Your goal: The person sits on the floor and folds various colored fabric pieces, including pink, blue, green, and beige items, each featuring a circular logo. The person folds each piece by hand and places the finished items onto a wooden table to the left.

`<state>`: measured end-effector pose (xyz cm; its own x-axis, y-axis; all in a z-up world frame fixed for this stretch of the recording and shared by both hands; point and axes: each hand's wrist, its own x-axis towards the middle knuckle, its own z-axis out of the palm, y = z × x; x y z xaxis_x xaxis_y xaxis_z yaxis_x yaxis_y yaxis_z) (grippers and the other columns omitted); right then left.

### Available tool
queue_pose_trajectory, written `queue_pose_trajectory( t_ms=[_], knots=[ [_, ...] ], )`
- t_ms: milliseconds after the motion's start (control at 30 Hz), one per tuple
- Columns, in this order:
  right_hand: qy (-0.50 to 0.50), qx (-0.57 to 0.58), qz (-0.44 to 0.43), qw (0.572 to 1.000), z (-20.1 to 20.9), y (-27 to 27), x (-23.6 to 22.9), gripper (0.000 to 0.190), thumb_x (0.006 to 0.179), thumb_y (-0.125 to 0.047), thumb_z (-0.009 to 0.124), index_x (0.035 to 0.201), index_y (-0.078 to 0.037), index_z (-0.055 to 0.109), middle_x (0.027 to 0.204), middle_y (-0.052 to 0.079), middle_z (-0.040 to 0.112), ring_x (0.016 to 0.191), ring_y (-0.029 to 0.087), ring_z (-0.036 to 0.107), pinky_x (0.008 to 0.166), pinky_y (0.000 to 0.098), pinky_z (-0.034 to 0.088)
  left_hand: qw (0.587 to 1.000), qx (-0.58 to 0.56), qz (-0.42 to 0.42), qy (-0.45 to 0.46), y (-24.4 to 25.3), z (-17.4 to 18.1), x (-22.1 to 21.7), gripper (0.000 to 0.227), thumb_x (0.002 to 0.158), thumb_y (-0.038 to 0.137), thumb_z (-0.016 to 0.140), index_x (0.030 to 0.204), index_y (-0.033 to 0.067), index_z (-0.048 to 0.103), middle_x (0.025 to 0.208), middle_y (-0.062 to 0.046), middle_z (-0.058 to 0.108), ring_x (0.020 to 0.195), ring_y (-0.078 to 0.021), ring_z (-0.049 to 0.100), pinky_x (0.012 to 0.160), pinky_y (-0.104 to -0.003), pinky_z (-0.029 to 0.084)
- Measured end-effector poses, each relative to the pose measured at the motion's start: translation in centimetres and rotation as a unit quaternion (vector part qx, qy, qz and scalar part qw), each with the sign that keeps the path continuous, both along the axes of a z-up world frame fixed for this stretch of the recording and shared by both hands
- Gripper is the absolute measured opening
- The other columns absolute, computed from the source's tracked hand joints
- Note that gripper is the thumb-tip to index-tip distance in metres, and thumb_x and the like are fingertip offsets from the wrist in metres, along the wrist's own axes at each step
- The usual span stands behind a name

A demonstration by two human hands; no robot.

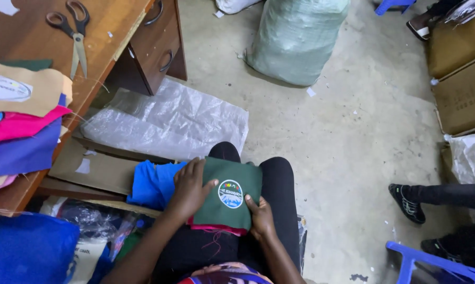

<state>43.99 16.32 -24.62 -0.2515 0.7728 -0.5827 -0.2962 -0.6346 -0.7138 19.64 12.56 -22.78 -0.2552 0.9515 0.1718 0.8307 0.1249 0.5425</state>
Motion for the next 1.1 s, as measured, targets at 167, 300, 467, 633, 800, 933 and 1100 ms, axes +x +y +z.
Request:
queue_pose_trajectory(
  t_ms=[167, 300, 467, 633, 800, 933, 1100],
  knots=[
    [-0.159, 0.070, 0.039, 0.984, 0.6, 0.4, -0.9, 0.028, 0.101, -0.003, 0.065, 0.125, 0.011, 0.067, 0.096, 0.019, 0.075, 0.072, 0.019, 0.067, 0.068, 0.0315, 0.060, 0.994, -0.063, -0.080, 0.040, -1.3, -1.3, 3.4, 0.054, 0.088, 0.019, 0.072, 0.141, 0.0117, 0.061, 0.157, -0.019, 0.047, 0.145, -0.0392, 0.042, 0.114, -0.063, 0.028],
    [-0.335, 0.170, 0.131, 0.917, -3.6, 0.7, 0.4, 0.047, 0.090, -0.010, 0.076, 0.133, 0.000, 0.058, 0.113, 0.018, 0.074, 0.093, 0.024, 0.074, 0.086, 0.0370, 0.062, 0.987, -0.098, -0.110, 0.064, -1.8, -7.2, 5.2, 0.049, 0.091, 0.020, 0.067, 0.139, 0.0128, 0.063, 0.160, -0.018, 0.046, 0.152, -0.0419, 0.033, 0.114, -0.070, 0.021],
    [-0.470, 0.435, 0.142, 0.755, -2.3, 0.2, 0.4, 0.096, 0.076, -0.007, 0.082, 0.159, 0.002, 0.033, 0.151, 0.033, 0.041, 0.132, 0.048, 0.049, 0.108, 0.0537, 0.045, 0.997, -0.002, -0.080, 0.002, -1.1, -3.5, 1.1, 0.038, 0.091, 0.013, 0.066, 0.129, 0.0080, 0.069, 0.147, -0.017, 0.059, 0.143, -0.0357, 0.047, 0.113, -0.061, 0.026],
    [-0.410, 0.472, 0.174, 0.761, 0.2, -0.7, -0.2, 0.033, 0.098, -0.013, 0.061, 0.128, -0.002, 0.071, 0.158, 0.018, 0.053, 0.149, 0.037, 0.050, 0.114, 0.0457, 0.046, 0.977, 0.143, 0.135, 0.083, -0.1, 6.7, -11.4, 0.037, 0.099, 0.000, 0.047, 0.133, -0.0063, 0.061, 0.124, -0.021, 0.068, 0.108, -0.0395, 0.064, 0.113, -0.053, 0.044],
    [-0.375, 0.444, 0.243, 0.777, -0.2, -0.9, -0.4, 0.069, 0.089, -0.031, 0.077, 0.149, -0.008, 0.052, 0.149, 0.018, 0.064, 0.134, 0.035, 0.065, 0.106, 0.0457, 0.052, 0.939, 0.185, 0.231, 0.174, -1.8, 15.0, -20.9, 0.034, 0.093, -0.012, 0.049, 0.118, -0.0102, 0.071, 0.100, -0.027, 0.069, 0.079, -0.0415, 0.065, 0.070, -0.051, 0.051],
    [-0.364, 0.372, 0.317, 0.793, -0.5, -0.7, -1.4, 0.106, 0.065, -0.011, 0.099, 0.157, -0.010, 0.045, 0.163, 0.021, 0.046, 0.157, 0.039, 0.035, 0.123, 0.0489, 0.033, 0.984, 0.172, 0.040, 0.010, -1.4, 9.4, -14.1, 0.027, 0.098, -0.002, 0.051, 0.113, -0.0063, 0.074, 0.121, -0.020, 0.076, 0.098, -0.0382, 0.070, 0.089, -0.046, 0.054],
    [-0.308, 0.341, 0.356, 0.814, -2.3, -0.1, -1.8, 0.124, 0.064, -0.028, 0.101, 0.166, -0.011, 0.033, 0.173, 0.022, 0.029, 0.160, 0.047, 0.015, 0.124, 0.0748, 0.004, 0.965, 0.078, -0.186, 0.166, -2.0, -6.3, 3.1, 0.062, 0.103, 0.037, 0.050, 0.160, 0.0163, 0.040, 0.173, 0.002, 0.035, 0.161, -0.0203, 0.025, 0.134, -0.053, 0.010]
  ],
)
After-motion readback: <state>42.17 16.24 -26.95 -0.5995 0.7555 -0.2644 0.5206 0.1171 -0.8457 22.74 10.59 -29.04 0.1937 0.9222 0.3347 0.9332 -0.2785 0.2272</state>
